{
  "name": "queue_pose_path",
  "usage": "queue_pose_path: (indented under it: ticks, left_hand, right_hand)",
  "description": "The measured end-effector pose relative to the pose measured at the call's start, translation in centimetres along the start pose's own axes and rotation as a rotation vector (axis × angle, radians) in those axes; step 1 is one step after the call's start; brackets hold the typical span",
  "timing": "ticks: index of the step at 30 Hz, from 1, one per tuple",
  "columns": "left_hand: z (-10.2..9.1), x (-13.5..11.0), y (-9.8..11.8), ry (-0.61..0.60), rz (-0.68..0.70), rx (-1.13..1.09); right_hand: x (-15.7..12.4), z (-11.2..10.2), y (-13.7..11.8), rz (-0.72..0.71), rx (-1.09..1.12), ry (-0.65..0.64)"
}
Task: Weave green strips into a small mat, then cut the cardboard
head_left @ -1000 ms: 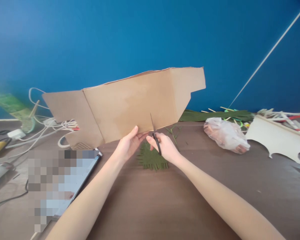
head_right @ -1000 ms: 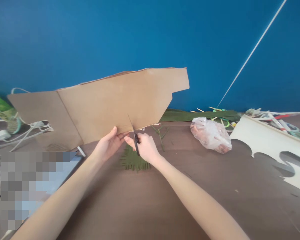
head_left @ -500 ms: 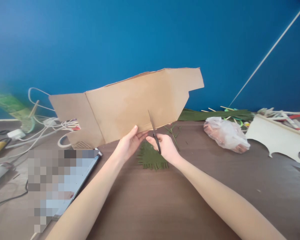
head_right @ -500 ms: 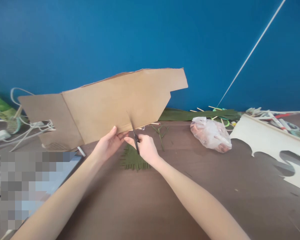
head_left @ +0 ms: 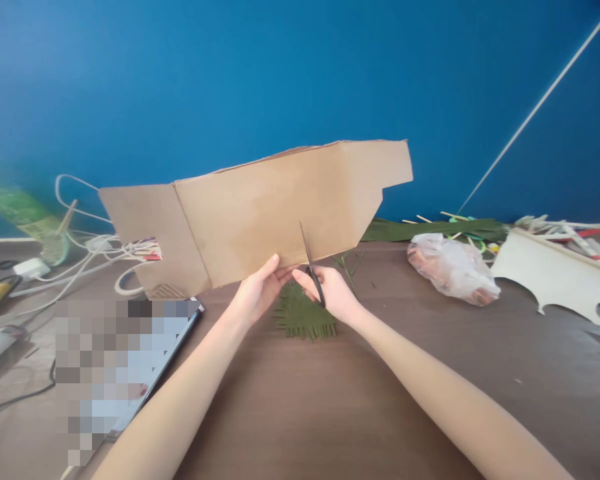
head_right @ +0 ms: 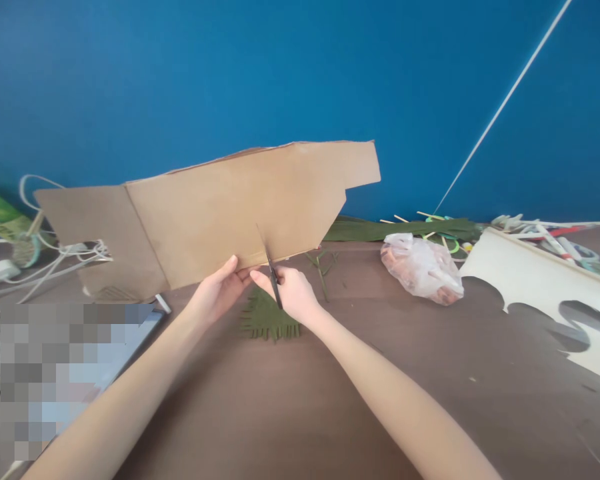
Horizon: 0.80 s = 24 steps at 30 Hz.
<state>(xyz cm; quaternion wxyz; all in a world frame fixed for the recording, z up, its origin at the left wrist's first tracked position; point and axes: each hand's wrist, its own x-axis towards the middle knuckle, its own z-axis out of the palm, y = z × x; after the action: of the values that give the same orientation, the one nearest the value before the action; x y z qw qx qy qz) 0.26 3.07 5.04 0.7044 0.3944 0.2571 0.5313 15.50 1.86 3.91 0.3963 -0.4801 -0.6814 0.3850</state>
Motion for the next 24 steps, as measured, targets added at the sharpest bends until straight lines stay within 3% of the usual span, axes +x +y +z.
queue_pose_path:
  ticks: [5,16,24]
  left_hand:
    - [-0.1,-0.1,-0.4,-0.079,0.029,0.018]
    - [-0.3,-0.1,-0.8,-0.016,-0.011,-0.016]
    - [0.0,-0.2,-0.7,-0.054,0.0,-0.034]
  right_hand:
    - [0.2,-0.8,-0.3,0.001,-0.035,-0.041]
    - [0.6,-1.2,-0.3,-0.067,0.016,-0.111]
    - [0.6,-1.1,0.2,-0.029,-0.064,-0.025]
